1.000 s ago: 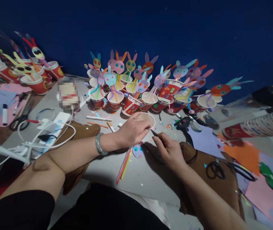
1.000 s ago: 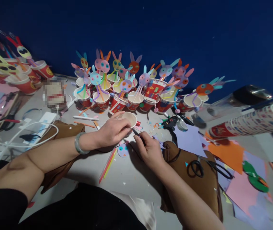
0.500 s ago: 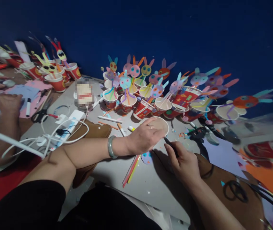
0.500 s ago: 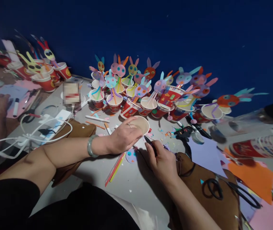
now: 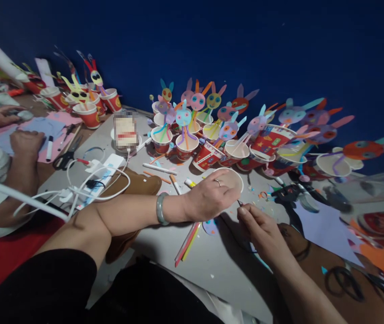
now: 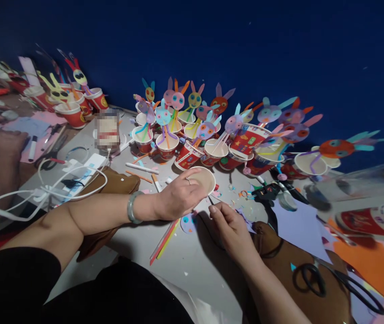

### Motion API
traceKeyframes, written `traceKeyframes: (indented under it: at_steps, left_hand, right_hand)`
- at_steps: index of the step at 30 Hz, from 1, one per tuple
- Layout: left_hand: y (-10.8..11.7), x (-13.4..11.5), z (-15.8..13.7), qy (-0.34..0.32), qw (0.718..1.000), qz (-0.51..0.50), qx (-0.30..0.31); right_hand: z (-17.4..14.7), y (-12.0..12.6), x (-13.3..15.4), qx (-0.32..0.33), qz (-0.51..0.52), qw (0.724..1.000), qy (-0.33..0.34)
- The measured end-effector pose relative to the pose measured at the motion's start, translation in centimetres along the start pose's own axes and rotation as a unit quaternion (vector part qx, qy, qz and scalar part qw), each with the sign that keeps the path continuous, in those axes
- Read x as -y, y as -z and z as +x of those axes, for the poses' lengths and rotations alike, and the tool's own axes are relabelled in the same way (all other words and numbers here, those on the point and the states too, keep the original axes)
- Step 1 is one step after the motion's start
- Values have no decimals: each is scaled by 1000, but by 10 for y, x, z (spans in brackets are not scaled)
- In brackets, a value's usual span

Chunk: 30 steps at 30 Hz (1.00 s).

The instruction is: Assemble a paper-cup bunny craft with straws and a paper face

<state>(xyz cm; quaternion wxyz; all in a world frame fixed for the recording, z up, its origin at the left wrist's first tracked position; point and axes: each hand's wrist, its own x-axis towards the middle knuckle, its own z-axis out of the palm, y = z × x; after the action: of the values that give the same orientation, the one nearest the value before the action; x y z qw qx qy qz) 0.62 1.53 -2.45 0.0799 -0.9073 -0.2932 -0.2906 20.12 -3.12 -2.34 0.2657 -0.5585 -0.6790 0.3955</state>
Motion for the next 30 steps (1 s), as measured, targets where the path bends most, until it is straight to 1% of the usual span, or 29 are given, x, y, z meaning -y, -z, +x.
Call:
traceKeyframes:
  at_steps: [2,3,5,6,7,8,9,11,12,13,14,15,16,17,18,19,20,21,23,24,25,26,27,28,29,30]
  left_hand:
    - [-1,0,0,-3,1000,2,-11]
    - [-1,0,0,-6,1000,2,-17]
    - [-1,0,0,-9,1000,0,-19]
    - [-1,0,0,-9,1000,-2,-16]
    - [0,1,0,-8,1000,-4,-10]
    - [0,0,0,-8,1000,-6,-3]
    - [0,0,0,-7,1000,-9,3]
    - [1,0,0,-3,1000,-16,16]
    - [0,0,0,-1,1000,-21,21]
    - [0,0,0,1,999,-25,24]
    - [0,-1,0,3,999,-29,26]
    - [-1,-1,0,5,999,-32,27]
    - [-1,-1,0,5,999,-35,27]
    - [-2,0,0,5,999,-36,27]
    - [-2,0,0,3,999,-36,26]
    - [-3,0,0,0,999,-35,24]
    - [-3,1,0,-3,999,-34,20]
    - [-3,1,0,-6,999,-32,14]
    - [-4,1,-1,-11,1000,-26,-3]
    - [-4,1,-1,-12,1000,-24,-9]
    - [-5,1,-2,-12,1000,-23,-12]
    - [-5,1,-2,-11,1000,-24,-11]
    - [-4,1,-2,-9,1000,-25,-6]
    - [-4,1,-2,-6,1000,-28,1]
    - [-4,0,-2,-4,999,-32,7]
    - [-3,0,-1,-3,999,-36,10]
  right_hand:
    - [-2,-2,-5,-68,-101,991,48]
    - [-3,-3,-8,-108,-164,978,72]
    - [-5,-4,-12,-177,-279,938,100]
    - [-5,-4,-13,-198,-318,921,104]
    - [-6,-4,-13,-210,-337,912,103]
    - [-5,-3,-12,-206,-330,916,98]
    - [-5,-2,-11,-187,-299,931,91]
    - [-3,-1,-8,-113,-179,975,65]
    - [-1,0,-7,-66,-103,992,41]
    - [0,0,-6,-19,-28,999,10]
    - [1,1,-5,20,38,999,-24]
    - [1,0,-5,46,86,994,-54]
    - [1,0,-4,58,111,990,-71]
    - [1,-1,-4,55,109,990,-69]
    - [1,-1,-4,36,80,995,-50]
    - [1,-2,-5,4,27,999,-17]
    - [0,-2,-5,-38,-40,998,19]
    - [-1,-3,-7,-82,-113,989,50]
    - [-3,-3,-9,-159,-242,954,82]
    - [-4,-3,-10,-185,-284,937,86]
    - [-4,-2,-10,-201,-305,927,87]
    - [-4,-2,-10,-203,-302,927,85]
    - [-4,-1,-9,-187,-272,940,80]
    - [-4,0,-7,-154,-217,962,70]
    - [-3,1,-5,-107,-142,983,49]
    - [-1,2,-2,-51,-57,997,17]
